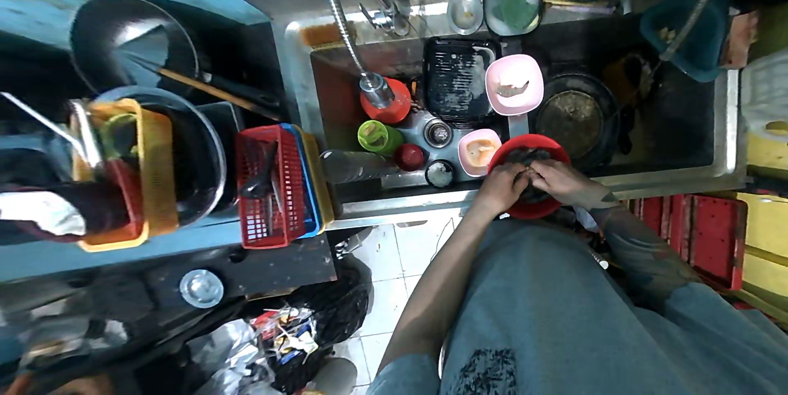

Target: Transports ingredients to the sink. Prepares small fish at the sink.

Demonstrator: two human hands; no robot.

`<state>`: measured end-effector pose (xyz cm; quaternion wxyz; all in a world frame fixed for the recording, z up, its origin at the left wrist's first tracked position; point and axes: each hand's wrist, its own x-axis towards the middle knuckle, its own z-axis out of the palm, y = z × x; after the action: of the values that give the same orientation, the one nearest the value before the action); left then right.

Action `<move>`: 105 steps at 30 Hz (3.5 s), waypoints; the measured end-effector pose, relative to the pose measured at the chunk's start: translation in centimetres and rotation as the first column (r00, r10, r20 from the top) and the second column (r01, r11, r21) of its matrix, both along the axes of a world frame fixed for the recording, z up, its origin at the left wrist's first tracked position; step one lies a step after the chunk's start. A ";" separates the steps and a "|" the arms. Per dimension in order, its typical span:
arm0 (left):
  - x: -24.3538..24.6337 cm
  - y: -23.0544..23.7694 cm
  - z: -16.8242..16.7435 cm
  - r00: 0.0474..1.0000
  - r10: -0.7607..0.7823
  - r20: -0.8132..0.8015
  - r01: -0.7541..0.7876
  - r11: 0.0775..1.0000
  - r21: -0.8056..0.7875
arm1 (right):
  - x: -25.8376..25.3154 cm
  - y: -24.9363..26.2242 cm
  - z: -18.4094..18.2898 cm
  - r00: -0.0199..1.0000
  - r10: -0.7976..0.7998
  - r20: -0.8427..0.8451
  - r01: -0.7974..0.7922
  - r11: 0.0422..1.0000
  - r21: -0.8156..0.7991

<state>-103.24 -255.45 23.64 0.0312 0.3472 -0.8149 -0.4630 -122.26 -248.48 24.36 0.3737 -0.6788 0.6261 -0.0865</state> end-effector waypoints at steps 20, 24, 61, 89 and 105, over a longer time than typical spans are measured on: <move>0.6 3.1 0.5 0.926 0.374 -0.049 -0.339 0.884 0.323 | 0.8 1.5 0.0 0.895 -0.340 0.288 0.338 0.939 0.059; 1.6 3.3 2.6 0.931 0.366 -0.013 -0.345 0.890 0.299 | -0.3 -0.2 0.0 0.945 -0.289 0.151 0.289 0.957 0.025; -32.7 -3.7 -3.5 0.997 0.043 -0.058 -0.018 0.926 0.378 | -21.4 0.0 -7.6 -0.277 -0.788 0.549 0.772 0.158 0.616; -31.1 -4.1 -6.2 0.972 0.169 -0.161 -0.111 0.942 0.316 | -19.2 -0.8 -8.8 -0.198 -0.850 0.488 0.813 0.136 0.567; -30.9 -4.2 -6.7 0.951 0.212 -0.225 -0.132 0.936 0.326 | -19.4 -0.9 -8.4 -0.131 -0.857 0.499 0.845 0.166 0.509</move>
<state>-134.13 -259.61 16.91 0.1225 0.3555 -0.6883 -0.6204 -141.65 -249.39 15.99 0.4373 -0.0068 0.7073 -0.5554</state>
